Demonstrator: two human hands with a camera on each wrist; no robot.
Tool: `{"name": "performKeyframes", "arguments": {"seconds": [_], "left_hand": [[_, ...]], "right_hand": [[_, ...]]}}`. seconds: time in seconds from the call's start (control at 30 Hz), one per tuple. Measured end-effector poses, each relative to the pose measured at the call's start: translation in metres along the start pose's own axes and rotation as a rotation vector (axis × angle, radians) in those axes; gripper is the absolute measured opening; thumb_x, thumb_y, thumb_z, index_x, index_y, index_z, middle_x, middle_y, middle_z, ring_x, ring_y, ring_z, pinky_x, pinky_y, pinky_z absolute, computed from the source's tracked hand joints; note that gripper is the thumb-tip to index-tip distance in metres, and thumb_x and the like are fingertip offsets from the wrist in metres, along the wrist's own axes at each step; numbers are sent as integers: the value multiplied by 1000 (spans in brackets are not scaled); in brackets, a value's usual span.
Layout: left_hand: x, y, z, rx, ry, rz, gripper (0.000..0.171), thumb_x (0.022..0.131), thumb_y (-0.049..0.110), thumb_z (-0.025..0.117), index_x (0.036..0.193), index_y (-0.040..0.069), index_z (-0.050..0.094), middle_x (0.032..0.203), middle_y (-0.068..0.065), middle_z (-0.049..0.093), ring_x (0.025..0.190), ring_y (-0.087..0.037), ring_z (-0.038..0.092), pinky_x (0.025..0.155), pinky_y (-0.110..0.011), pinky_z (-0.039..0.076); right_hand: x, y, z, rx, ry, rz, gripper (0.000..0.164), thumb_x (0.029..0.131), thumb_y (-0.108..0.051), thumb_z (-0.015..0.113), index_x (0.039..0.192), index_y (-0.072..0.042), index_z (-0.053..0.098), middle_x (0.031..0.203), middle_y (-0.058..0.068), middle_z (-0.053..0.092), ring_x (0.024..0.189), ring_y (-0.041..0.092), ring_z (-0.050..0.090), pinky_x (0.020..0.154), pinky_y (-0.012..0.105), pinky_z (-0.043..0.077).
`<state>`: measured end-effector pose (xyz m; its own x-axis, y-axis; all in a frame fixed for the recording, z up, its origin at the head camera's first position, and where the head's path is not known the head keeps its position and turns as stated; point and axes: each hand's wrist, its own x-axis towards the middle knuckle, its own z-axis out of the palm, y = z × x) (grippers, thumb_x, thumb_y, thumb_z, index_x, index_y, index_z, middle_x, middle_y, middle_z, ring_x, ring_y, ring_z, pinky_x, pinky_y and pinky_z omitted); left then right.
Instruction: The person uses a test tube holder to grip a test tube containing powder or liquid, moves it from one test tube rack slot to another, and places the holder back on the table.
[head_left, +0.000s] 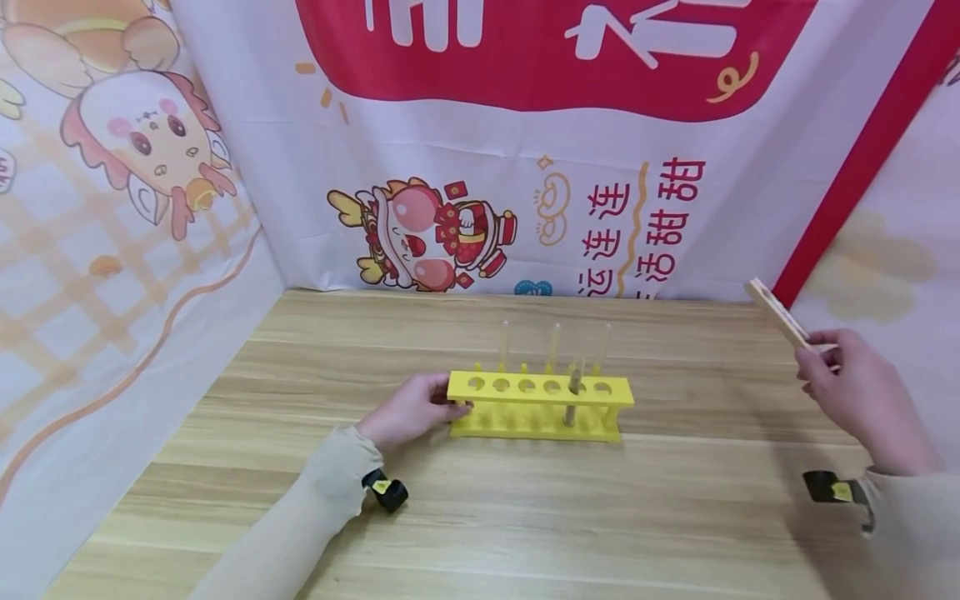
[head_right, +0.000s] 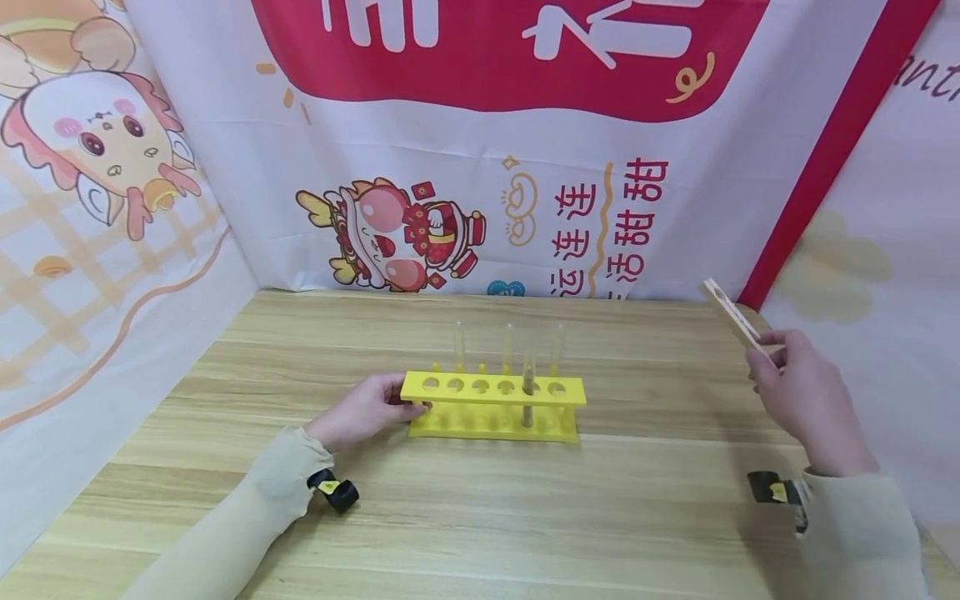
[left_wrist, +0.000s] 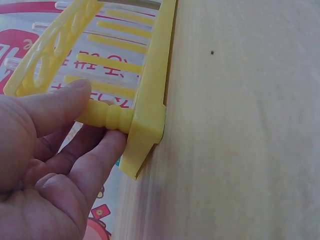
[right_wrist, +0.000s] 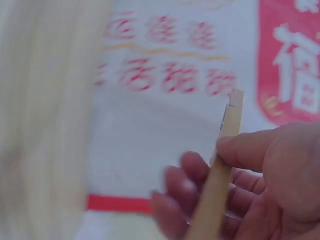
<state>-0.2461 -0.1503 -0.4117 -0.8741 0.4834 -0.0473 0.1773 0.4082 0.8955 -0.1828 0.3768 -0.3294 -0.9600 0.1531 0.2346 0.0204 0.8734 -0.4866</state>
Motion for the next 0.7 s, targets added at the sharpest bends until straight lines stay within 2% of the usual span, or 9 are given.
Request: {"name": "performKeyframes", "arguments": {"seconds": [0.1, 0.2, 0.33, 0.43, 0.6, 0.7], "left_hand": [[0, 0, 0, 3, -1, -1, 22, 92, 21, 73, 114, 16, 68, 104, 0, 70, 96, -19, 63, 86, -36, 52], [1, 0, 1, 4, 0, 1, 22, 92, 20, 72, 113, 16, 68, 103, 0, 69, 96, -19, 63, 85, -36, 52], [1, 1, 2, 2, -1, 1, 21, 92, 19, 72, 112, 16, 68, 103, 0, 69, 95, -19, 63, 85, -36, 52], [1, 1, 2, 5, 0, 2, 21, 92, 19, 72, 112, 16, 68, 103, -1, 69, 95, -20, 63, 85, -36, 53], [1, 1, 1, 2, 2, 6, 21, 92, 16, 72, 113, 15, 68, 104, -2, 70, 95, -19, 63, 85, -35, 53], [1, 1, 1, -3, 0, 7, 21, 92, 15, 72, 112, 13, 68, 104, -3, 70, 94, -20, 64, 84, -35, 53]], "right_hand": [[-7, -23, -5, -6, 55, -32, 42, 104, -27, 51, 129, 7, 45, 92, 23, 58, 66, 26, 54, 49, 31, 44], [-15, -44, -10, -16, 109, -95, 38, 102, -29, 55, 124, 1, 52, 84, 17, 56, 61, 23, 47, 49, 31, 39], [-28, -70, -11, -16, 178, -199, 24, 99, -24, 63, 113, -5, 60, 69, 7, 51, 53, 15, 40, 46, 29, 33], [-34, -84, -7, -4, 212, -295, 16, 95, -16, 68, 108, -7, 63, 68, 5, 54, 54, 10, 41, 45, 26, 32], [-41, -105, 5, -18, 206, -398, 18, 92, -14, 71, 108, -7, 65, 78, 3, 62, 59, 5, 46, 49, 24, 36], [-45, -116, 12, -34, 182, -423, 20, 94, -19, 70, 109, -8, 64, 75, -1, 59, 57, 7, 45, 48, 27, 36]]}}
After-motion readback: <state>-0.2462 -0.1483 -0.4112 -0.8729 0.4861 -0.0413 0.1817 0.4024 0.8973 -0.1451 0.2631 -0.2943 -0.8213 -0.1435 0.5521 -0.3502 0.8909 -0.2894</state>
